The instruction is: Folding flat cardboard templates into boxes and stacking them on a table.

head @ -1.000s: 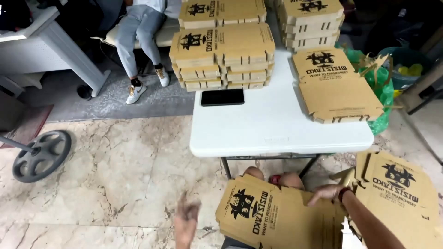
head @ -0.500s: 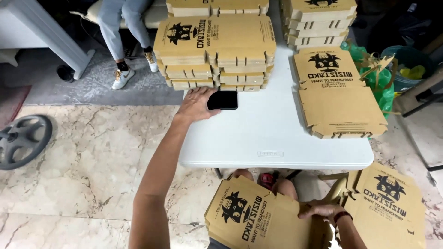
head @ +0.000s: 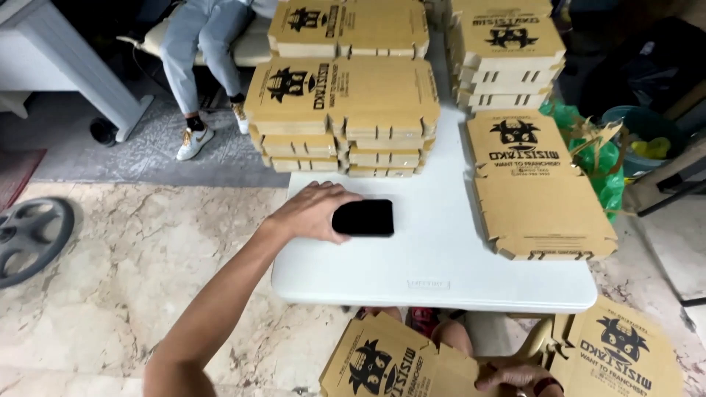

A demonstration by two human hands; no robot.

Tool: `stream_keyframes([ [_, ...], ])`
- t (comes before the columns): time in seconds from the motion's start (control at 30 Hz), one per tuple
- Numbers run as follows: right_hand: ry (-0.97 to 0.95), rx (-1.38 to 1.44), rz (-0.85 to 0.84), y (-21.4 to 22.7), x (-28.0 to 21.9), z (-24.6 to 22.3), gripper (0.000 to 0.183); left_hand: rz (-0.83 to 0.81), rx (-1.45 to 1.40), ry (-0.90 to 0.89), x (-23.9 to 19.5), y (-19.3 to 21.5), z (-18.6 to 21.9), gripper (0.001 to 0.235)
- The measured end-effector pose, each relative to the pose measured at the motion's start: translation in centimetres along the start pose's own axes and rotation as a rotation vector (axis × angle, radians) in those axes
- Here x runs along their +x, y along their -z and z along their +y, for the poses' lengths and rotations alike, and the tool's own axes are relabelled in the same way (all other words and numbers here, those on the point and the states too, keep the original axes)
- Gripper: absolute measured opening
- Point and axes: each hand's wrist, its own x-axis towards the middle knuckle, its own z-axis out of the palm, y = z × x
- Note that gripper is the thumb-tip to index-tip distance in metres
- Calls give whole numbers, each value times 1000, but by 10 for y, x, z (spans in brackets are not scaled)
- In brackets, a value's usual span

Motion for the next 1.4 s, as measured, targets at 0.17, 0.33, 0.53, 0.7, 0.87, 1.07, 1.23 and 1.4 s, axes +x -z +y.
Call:
stream_keyframes([
  [0.17,-82,-35,136,-12,-17,-13,47,163,64,-86,35,108,42,91],
  [0.33,-33,-185,146,1,-6,-27,43,177,45,161,102,185,33,90],
  [0.53,4,-516,28,21,11,15,78,140,-108,492,129,176,6,82],
  [0.7,34,-615,93,31,29,17,71,175,-179,505,108,174,14,106],
  [0.87,285,-713,-87,-3,-9,-8,68,535,-447,-83,7,49,52,46],
  [1.07,435,-325,278,-28,-25,22,91,793,-630,262,-115,-155,118,19],
  [1.23,413,-578,441,-58,-93,40,92,1220,-444,440,-176,-236,109,20],
  [1.4,915,190,700,-65,-97,119,75,285,-963,1033,-184,-168,129,84],
])
